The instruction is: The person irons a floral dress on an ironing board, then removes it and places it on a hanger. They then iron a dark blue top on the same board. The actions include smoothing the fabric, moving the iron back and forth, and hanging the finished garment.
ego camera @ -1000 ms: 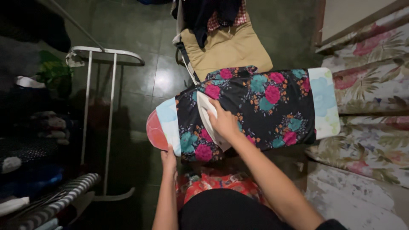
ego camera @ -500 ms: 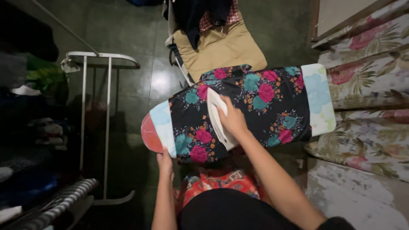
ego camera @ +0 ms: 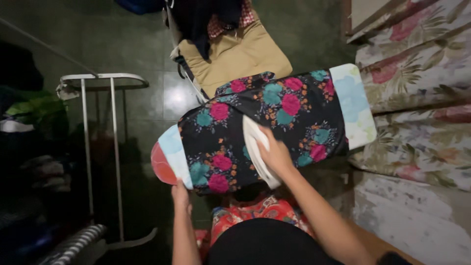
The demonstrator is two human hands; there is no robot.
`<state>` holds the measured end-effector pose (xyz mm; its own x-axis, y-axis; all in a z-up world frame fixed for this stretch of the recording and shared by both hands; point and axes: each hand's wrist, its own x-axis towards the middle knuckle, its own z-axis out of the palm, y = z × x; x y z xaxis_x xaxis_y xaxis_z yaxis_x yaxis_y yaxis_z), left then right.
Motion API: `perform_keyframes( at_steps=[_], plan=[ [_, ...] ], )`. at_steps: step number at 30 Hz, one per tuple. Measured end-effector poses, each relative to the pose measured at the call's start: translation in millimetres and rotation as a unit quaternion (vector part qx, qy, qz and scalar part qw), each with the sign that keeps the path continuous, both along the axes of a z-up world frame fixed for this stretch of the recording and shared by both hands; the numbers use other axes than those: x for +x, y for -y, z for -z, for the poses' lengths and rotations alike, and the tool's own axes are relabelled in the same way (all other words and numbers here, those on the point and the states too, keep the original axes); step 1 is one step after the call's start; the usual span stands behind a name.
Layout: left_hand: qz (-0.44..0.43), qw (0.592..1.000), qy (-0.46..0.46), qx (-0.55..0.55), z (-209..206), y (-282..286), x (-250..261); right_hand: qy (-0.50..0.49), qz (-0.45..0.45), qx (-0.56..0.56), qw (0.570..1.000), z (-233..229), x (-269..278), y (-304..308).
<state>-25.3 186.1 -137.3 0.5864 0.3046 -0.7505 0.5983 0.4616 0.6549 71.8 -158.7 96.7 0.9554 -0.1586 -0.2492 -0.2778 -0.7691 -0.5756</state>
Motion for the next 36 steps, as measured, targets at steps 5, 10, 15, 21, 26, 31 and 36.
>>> perform_keyframes(
  at_steps=[5, 10, 15, 21, 26, 31, 36],
  plan=[
    [-0.031, 0.998, -0.057, -0.015, -5, 2, 6, 0.037, -0.021, 0.004, 0.999, 0, 52, -3],
    [-0.096, 0.988, -0.058, -0.104, -13, 17, 18, -0.078, 0.009, 0.007, 0.997, -27, -21, 33],
    [-0.088, 0.993, -0.014, 0.079, -24, 39, 32, -0.081, 0.004, 0.015, 0.997, -27, -37, 55],
    [0.030, 0.789, 0.225, 0.571, -85, 114, 59, -0.020, -0.047, 0.019, 0.998, 1, 56, 39],
    [0.198, 0.823, 0.292, 0.446, -144, 198, 88, 0.021, -0.074, 0.038, 0.996, -3, 24, 84],
    [0.384, 0.703, 0.304, 0.515, -144, 227, 80, -0.058, -0.049, -0.004, 0.997, -9, -43, 139],
    [0.471, 0.614, 0.229, 0.591, -121, 234, 74, -0.028, -0.060, -0.022, 0.998, 9, 26, 119]
  ],
)
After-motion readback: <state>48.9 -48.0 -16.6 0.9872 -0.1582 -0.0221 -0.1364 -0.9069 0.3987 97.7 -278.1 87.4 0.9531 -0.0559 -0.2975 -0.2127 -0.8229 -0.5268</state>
